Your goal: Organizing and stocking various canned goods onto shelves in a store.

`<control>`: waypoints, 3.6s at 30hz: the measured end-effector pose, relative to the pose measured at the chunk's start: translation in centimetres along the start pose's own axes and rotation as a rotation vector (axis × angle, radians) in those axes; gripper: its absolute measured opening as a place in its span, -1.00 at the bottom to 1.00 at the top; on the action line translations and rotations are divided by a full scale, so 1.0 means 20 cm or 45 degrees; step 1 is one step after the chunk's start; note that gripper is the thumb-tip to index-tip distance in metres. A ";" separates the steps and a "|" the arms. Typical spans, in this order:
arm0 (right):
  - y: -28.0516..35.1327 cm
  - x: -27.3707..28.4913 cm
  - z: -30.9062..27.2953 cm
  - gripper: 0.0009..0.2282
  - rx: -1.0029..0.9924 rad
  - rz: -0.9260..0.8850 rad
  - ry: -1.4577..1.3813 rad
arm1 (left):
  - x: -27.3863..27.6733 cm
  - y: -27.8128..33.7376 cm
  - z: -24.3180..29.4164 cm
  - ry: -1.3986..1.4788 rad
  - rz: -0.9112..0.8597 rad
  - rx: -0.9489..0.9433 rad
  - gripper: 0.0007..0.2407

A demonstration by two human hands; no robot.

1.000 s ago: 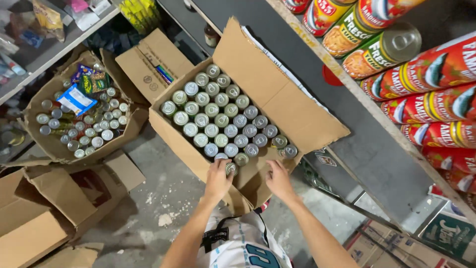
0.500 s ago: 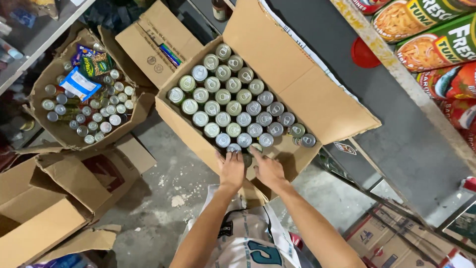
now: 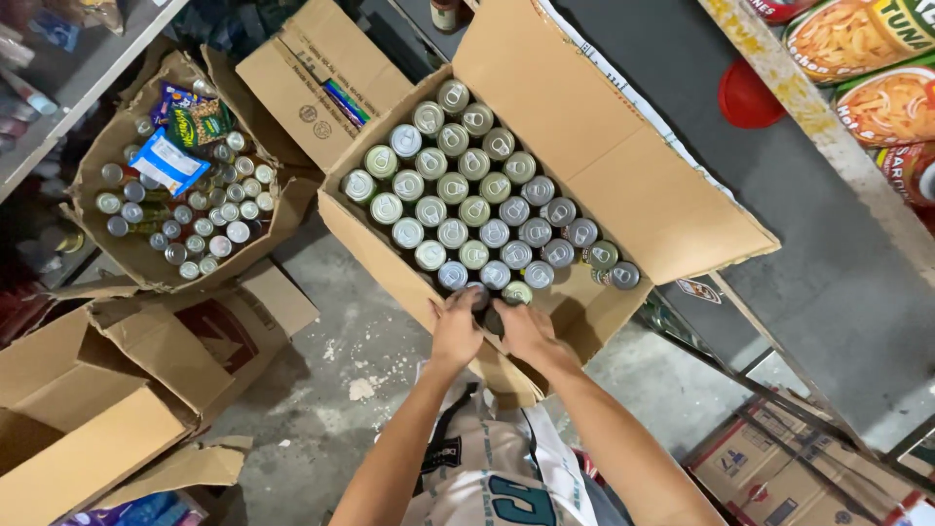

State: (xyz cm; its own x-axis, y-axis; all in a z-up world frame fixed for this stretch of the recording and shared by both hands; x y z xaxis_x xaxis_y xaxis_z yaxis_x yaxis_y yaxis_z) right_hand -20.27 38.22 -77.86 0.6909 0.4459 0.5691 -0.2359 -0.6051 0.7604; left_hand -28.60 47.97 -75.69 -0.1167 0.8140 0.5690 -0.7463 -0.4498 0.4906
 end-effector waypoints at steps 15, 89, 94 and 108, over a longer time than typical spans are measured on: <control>0.52 0.65 -0.10 -0.40 0.480 -0.362 -1.000 | -0.09 0.03 0.10 0.915 -0.299 -0.210 -0.69; 4.09 1.39 0.81 -0.78 -0.016 2.772 0.061 | 0.19 1.70 4.23 0.332 -0.243 -1.934 -0.59; 4.08 1.38 0.84 -0.81 0.011 2.788 0.041 | 0.19 1.70 4.23 0.286 -0.261 -1.917 -0.61; 4.06 1.37 0.83 -0.81 0.050 2.780 0.056 | 0.19 1.69 4.24 0.078 -0.290 -1.896 -0.54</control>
State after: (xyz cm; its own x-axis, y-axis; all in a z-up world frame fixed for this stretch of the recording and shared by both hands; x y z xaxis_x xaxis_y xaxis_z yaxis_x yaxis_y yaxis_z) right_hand -9.20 -9.64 -5.68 -0.5822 -0.7590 0.2914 -0.3971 -0.0473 -0.9166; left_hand 1.31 4.76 -1.06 0.0915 0.8435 0.5293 -0.7110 0.4274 -0.5584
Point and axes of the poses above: each hand's wrist, its own y-axis away from the middle knuckle, its own x-axis out of the back of the hand, z = x × y, the point moved 10 cm from there along -y, towards the middle knuckle, and after that the axes turned 8 degrees about -z, right-handed, at the moved point
